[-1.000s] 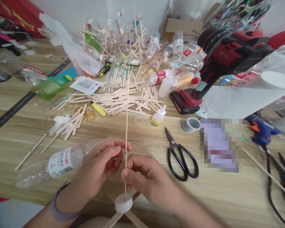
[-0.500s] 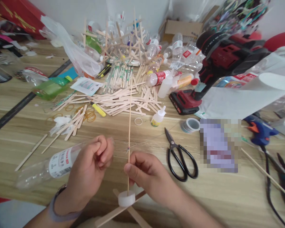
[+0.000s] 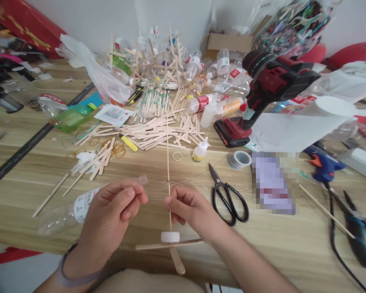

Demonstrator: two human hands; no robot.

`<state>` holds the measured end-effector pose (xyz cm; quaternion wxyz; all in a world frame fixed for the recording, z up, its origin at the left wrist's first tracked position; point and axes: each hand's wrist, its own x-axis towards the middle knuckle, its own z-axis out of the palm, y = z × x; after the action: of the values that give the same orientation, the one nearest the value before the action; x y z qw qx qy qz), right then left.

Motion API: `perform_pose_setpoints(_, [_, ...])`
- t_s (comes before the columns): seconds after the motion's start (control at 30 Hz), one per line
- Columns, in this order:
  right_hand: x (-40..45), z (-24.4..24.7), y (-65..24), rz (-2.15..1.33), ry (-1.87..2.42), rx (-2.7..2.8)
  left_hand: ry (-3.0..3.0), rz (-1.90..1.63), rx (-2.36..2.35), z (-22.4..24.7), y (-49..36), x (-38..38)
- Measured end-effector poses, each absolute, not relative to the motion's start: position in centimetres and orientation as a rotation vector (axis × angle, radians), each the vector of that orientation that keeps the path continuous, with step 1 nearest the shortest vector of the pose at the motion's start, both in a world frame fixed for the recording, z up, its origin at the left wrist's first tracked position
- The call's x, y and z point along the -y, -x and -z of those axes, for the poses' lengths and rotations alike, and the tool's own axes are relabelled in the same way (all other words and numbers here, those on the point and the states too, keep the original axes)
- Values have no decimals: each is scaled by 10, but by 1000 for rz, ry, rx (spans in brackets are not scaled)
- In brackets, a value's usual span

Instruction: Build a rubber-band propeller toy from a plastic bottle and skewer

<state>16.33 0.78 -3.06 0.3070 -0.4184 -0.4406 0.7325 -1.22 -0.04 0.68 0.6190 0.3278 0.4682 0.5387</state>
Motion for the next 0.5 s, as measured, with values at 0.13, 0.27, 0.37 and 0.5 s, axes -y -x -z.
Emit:
perform_pose_setpoints(0.13, [-11, 28, -166, -1968, 1120, 1115, -725, -1199, -1153, -12, 18, 7])
perform_pose_setpoints(0.27, [-12, 27, -170, -2029, 1086, 990, -743, -1146, -1228, -10, 29, 11])
perform_pose_setpoints(0.37, [-14, 29, -173, -2074, 1016, 896, -795, -1112, -1271, -6, 36, 12])
perform_pose_setpoints(0.5, [-17, 32, -175, -2180, 873, 835, -952, -1151, -1300, -3, 42, 11])
